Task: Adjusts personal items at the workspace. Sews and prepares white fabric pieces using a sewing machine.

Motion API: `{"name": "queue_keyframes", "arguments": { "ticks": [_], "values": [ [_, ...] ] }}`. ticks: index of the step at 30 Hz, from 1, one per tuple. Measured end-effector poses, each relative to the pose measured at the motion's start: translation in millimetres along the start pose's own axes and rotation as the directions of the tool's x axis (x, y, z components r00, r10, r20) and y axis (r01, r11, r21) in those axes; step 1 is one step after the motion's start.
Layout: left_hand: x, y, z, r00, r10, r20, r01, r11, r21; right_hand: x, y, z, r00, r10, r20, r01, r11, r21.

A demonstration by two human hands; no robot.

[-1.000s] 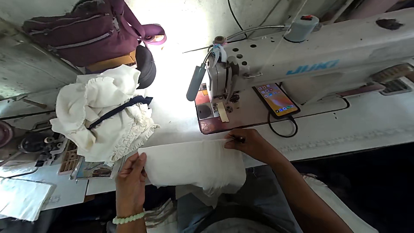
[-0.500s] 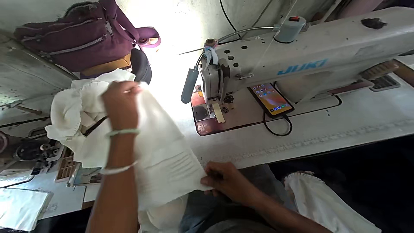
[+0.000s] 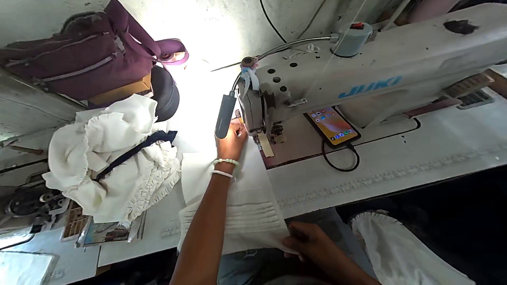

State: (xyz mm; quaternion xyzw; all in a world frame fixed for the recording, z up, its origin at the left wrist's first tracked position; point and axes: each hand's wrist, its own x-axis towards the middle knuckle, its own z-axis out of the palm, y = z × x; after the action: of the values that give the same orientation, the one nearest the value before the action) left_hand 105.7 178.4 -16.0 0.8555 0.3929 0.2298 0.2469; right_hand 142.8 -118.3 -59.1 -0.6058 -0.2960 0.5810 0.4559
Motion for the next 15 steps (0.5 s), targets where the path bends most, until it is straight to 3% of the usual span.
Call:
{"name": "queue_keyframes", "arguments": {
  "ticks": [6, 8, 10, 13, 15],
  "values": [
    [-0.4, 4.2, 9.9, 1.000, -0.011, -0.001, 0.011, 1.000, -0.012, -3.1, 4.1, -13.8, 0.997, 0.005, -0.080, -0.010, 0.998, -0.058],
    [-3.6, 1.8, 9.4, 1.000, 0.005, -0.007, -0.005, 1.000, -0.006, -1.8, 2.9, -12.9, 0.996, -0.051, -0.070, 0.030, 0.959, -0.282],
    [-9.6, 2.6, 8.4, 0.999, 0.045, -0.025, -0.043, 0.995, 0.088, -6.8, -6.8, -19.4, 0.978, -0.208, -0.010, 0.164, 0.803, -0.573],
    [-30.7, 10.3, 7.4, 0.989, 0.123, -0.076, -0.104, 0.969, 0.226, -31.7, -44.5, -68.3, 0.881, -0.471, -0.048, 0.278, 0.597, -0.753],
    [-50.9, 11.1, 11.2, 0.976, 0.206, -0.073, -0.185, 0.957, 0.224, -49.3, -63.9, -156.6, 0.740, -0.655, -0.152, 0.320, 0.542, -0.777]
  ]
}}
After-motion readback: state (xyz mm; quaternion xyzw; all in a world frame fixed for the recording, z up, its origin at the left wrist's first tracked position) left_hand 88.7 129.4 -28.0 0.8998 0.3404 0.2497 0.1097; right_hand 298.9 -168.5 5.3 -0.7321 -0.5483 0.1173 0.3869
